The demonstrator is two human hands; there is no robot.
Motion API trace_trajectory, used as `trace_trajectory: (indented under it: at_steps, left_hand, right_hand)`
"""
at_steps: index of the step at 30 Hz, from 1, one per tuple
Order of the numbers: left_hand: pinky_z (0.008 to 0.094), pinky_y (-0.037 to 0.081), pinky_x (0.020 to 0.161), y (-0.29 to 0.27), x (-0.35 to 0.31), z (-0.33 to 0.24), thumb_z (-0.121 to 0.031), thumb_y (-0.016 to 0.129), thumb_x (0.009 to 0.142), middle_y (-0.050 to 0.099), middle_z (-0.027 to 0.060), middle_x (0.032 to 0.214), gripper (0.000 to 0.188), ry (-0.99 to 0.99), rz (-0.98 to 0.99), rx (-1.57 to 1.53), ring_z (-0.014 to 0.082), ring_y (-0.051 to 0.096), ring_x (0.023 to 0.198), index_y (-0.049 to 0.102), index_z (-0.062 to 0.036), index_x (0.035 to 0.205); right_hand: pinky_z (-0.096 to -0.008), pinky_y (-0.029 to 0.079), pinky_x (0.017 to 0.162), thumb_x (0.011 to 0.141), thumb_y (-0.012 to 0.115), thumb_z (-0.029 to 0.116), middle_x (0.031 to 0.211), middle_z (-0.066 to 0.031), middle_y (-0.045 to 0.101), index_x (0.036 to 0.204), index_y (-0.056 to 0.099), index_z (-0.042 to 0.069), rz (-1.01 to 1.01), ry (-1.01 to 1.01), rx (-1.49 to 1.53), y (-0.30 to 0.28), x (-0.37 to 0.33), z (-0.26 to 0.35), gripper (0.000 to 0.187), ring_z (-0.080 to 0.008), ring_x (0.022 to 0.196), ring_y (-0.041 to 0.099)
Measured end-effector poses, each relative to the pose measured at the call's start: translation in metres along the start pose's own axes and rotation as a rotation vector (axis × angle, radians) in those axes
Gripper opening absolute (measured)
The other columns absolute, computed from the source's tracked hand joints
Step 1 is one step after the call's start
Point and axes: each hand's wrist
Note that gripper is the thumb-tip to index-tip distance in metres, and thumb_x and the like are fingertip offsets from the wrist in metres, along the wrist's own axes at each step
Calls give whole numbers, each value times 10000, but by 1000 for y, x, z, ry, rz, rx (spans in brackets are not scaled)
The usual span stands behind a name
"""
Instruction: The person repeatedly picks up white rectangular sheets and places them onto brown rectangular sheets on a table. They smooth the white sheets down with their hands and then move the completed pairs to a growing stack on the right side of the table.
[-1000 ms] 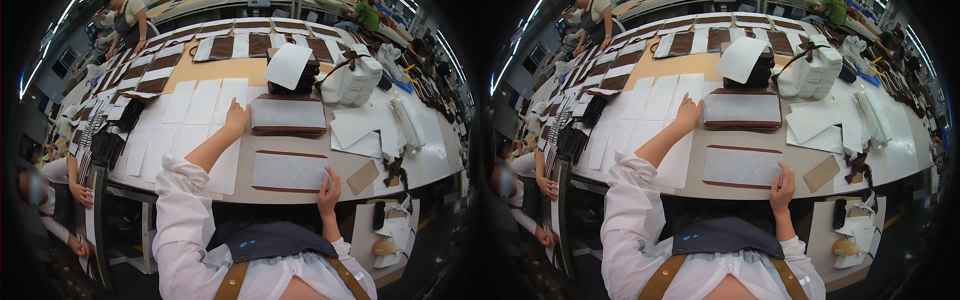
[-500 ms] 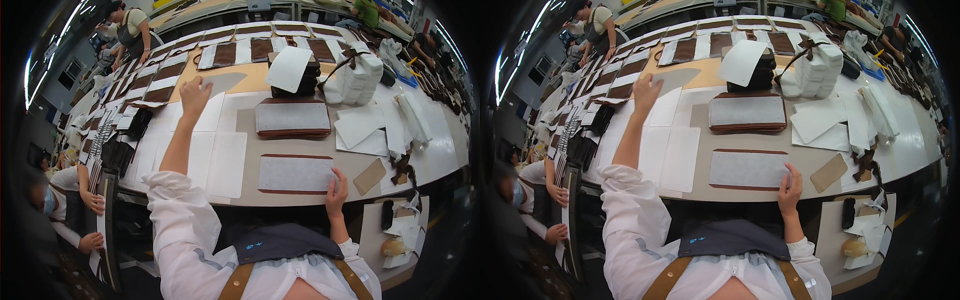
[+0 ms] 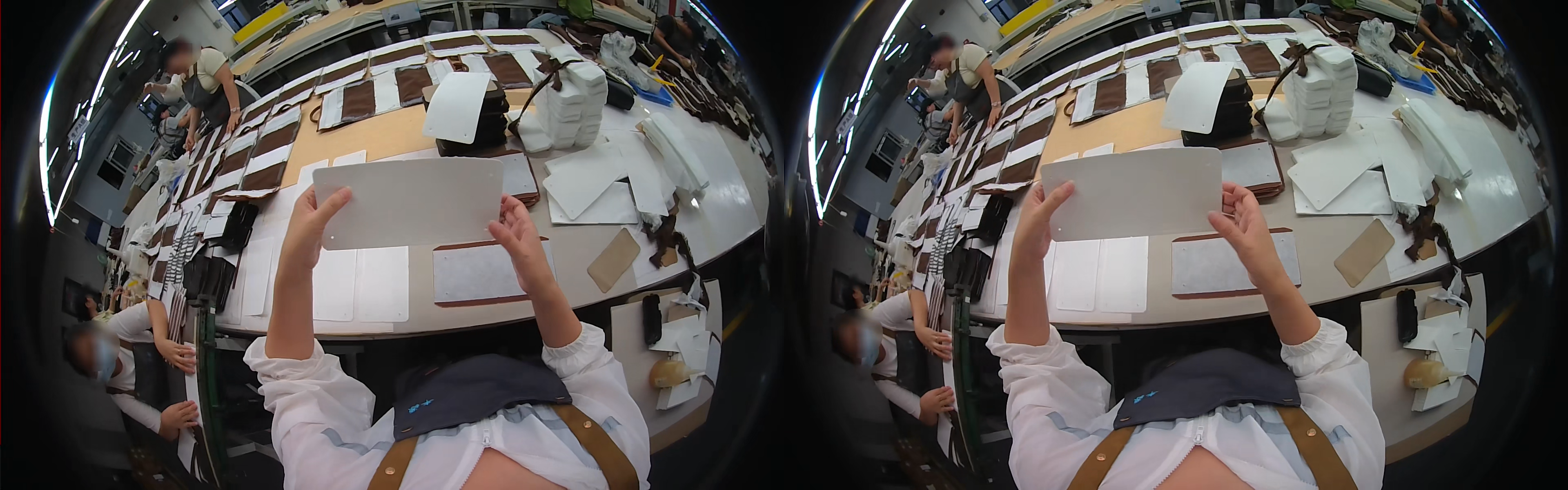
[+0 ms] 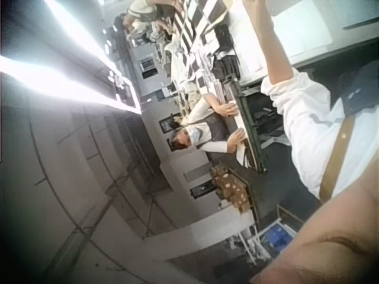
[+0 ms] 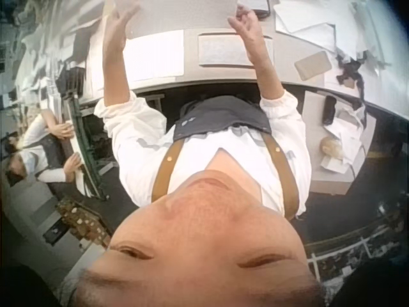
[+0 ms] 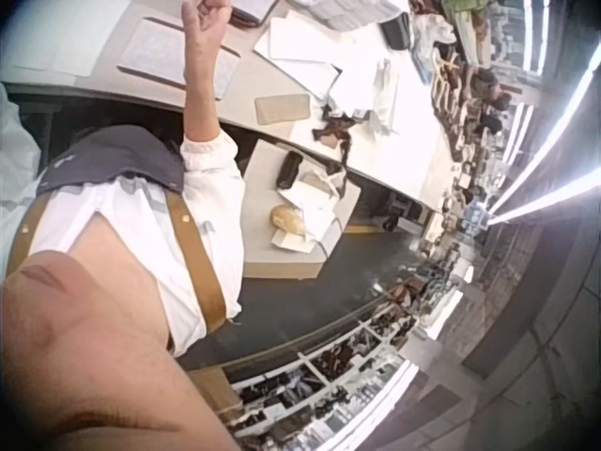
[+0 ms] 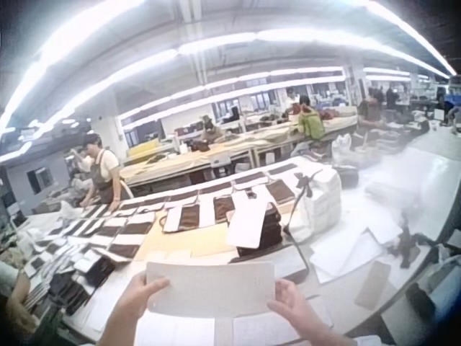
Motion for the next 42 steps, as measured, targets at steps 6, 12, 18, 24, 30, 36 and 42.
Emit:
trace_trajectory:
  at_steps: [6,12,18,24,30,36,42]
  left_hand:
    - [325,540,926,39,-7,43,-318,780,913,702,138,1133,514,-152,89,-53,192,678,1046,636,46,1245]
    - [317,516,982,75,-15,88,-362,735,949,660,126,1233,608,-351,102,-182,180,642,1144,543,49,1354]
    - [261,491,976,88,-37,154,-345,650,1017,652,56,1220,518,-433,159,-386,97,626,1083,528,11,1373]
    - [236,516,825,103,-53,176,-336,612,1046,674,10,1003,338,-414,10,-243,67,635,875,597,-29,1189]
    - [221,469,608,106,-62,186,-253,701,999,622,-6,826,254,-307,-67,-47,62,558,672,622,-19,1057]
    - [221,425,571,109,-66,194,-230,718,984,607,-20,761,222,-235,-123,88,46,523,653,641,-29,932]
    - [234,430,588,107,-71,197,-238,720,972,589,-24,692,256,-281,-102,250,54,496,631,648,-8,884]
  right_hand:
    - [-270,481,958,937,738,154,1123,-60,704,1285,561,17,-24,138,116,-30,-6,-3,413,-107,1063,643]
    - [-271,526,903,937,738,140,1125,-69,707,1266,609,2,-137,183,80,-73,-28,-13,379,-120,996,671]
    - [-295,563,878,941,741,180,1137,-89,705,1306,587,-23,-243,300,37,-116,-46,-22,445,-144,997,693]
    - [-292,564,888,937,749,160,1138,-90,709,1306,585,-26,-273,333,39,-130,-59,-32,444,-138,1001,695]
    - [-284,561,890,937,756,168,1129,-90,716,1300,588,-25,-268,362,7,-134,-62,-40,444,-133,988,698]
    - [-275,552,893,936,762,169,1118,-91,720,1298,589,-26,-263,400,-36,-133,-63,-40,446,-123,973,694]
    - [-260,544,871,928,766,139,1100,-98,721,1230,606,-26,-271,387,-117,-137,-64,-44,380,-119,937,692]
Point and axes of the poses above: each hand's wrist, its own x-axis towards the middle knuckle, its own y-axis out of the palm, z = x × y
